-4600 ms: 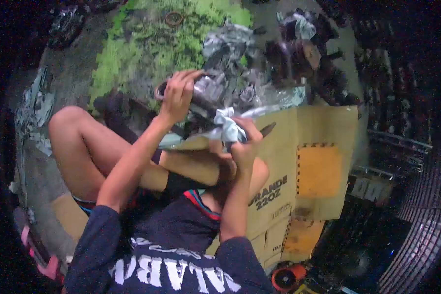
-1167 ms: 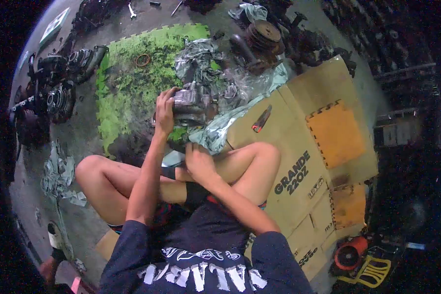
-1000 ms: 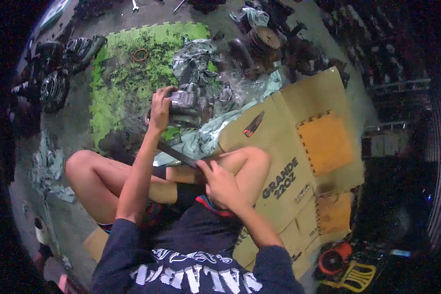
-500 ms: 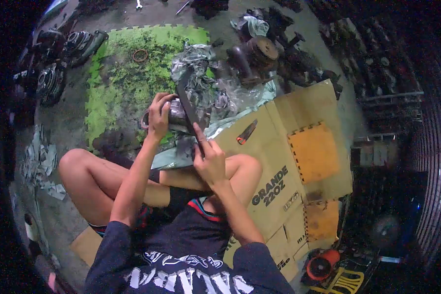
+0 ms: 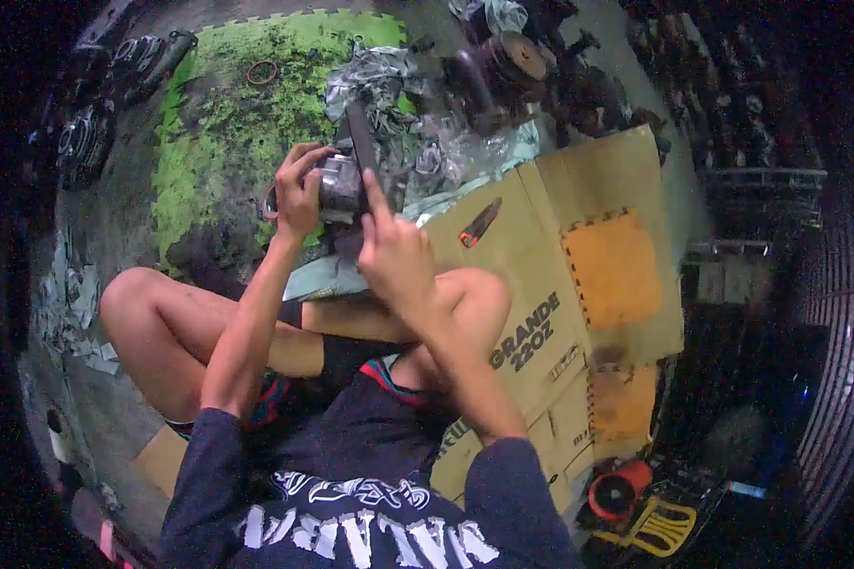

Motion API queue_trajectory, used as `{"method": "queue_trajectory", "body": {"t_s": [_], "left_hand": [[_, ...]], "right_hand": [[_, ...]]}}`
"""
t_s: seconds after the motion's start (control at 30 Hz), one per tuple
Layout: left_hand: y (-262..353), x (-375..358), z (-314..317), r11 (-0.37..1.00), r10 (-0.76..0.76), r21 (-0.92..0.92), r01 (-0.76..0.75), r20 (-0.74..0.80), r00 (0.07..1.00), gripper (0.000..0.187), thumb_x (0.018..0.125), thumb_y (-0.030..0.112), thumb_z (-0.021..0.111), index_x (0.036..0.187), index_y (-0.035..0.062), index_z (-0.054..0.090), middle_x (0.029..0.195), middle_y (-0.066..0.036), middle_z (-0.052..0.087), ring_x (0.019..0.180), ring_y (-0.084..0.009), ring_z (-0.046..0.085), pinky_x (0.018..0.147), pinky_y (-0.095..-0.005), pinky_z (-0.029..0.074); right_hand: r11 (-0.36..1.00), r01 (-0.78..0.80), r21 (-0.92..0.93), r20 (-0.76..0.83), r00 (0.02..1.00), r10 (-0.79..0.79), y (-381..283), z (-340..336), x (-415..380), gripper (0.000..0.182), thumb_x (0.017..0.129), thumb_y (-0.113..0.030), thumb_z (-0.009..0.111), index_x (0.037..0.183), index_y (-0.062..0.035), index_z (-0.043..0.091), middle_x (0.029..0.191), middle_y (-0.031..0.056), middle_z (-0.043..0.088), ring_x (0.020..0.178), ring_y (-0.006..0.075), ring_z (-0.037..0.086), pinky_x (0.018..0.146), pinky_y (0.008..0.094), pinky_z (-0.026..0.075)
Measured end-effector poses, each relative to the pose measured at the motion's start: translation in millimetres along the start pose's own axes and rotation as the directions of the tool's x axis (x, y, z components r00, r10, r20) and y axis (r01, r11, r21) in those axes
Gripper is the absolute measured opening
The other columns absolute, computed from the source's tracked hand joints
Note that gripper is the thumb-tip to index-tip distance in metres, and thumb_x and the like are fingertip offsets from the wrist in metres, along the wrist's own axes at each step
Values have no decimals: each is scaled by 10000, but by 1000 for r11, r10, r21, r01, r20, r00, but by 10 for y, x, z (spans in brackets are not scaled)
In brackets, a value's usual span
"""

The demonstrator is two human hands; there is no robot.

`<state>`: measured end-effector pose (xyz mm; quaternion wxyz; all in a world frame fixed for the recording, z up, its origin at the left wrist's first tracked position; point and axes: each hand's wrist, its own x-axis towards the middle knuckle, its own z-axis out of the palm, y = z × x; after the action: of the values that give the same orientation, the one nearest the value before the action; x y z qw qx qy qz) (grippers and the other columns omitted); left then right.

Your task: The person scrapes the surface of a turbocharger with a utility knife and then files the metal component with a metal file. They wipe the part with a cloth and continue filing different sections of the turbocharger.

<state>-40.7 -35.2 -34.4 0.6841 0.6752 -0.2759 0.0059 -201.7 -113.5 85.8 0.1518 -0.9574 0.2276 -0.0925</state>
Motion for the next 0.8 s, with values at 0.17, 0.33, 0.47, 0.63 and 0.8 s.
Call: {"method": "queue_trajectory", "body": {"t_s": [0.17,0.33,0.47,0.63,0.8], "left_hand": [[-65,-12,-9,998,49,27,-49,8,999,378,864,154,566,1144,-5,764,1186,-218,701,1129,-400,685,1021,-451,521],[-55,2,7,999,13,35,-13,-6,1000,386,871,165,558,1144,-7,768,1169,-218,705,1117,-402,691,1004,-450,523],[-38,14,21,1000,-11,25,11,-9,1000,381,877,164,560,1146,-3,773,1170,-211,707,1114,-397,692,1005,-444,523],[-77,-5,20,1000,15,18,-15,-21,1000,371,876,165,569,1133,-1,779,1167,-212,712,1117,-392,694,1009,-436,524],[-71,-28,5,999,38,15,-38,6,999,391,854,146,549,1128,-7,782,1167,-207,719,1112,-379,704,1004,-429,531]], "right_hand": [[929,-138,344,7,990,144,135,-262,179,593,1054,-123,612,1630,-169,480,717,212,680,629,326,677,643,449,538],[931,242,273,-230,956,-182,360,77,-36,663,1006,-21,659,1626,-191,496,979,219,741,759,294,714,731,418,550],[948,112,297,-48,994,-102,340,122,-182,701,997,-59,668,1632,-288,480,872,231,702,740,422,687,714,504,536],[961,111,252,-42,994,-103,330,124,-124,680,1002,-85,661,1618,-321,495,865,252,700,748,443,691,697,524,525],[968,93,233,-45,995,-85,231,95,46,665,999,-90,658,1608,-313,511,827,246,695,740,451,690,683,533,521]]}}
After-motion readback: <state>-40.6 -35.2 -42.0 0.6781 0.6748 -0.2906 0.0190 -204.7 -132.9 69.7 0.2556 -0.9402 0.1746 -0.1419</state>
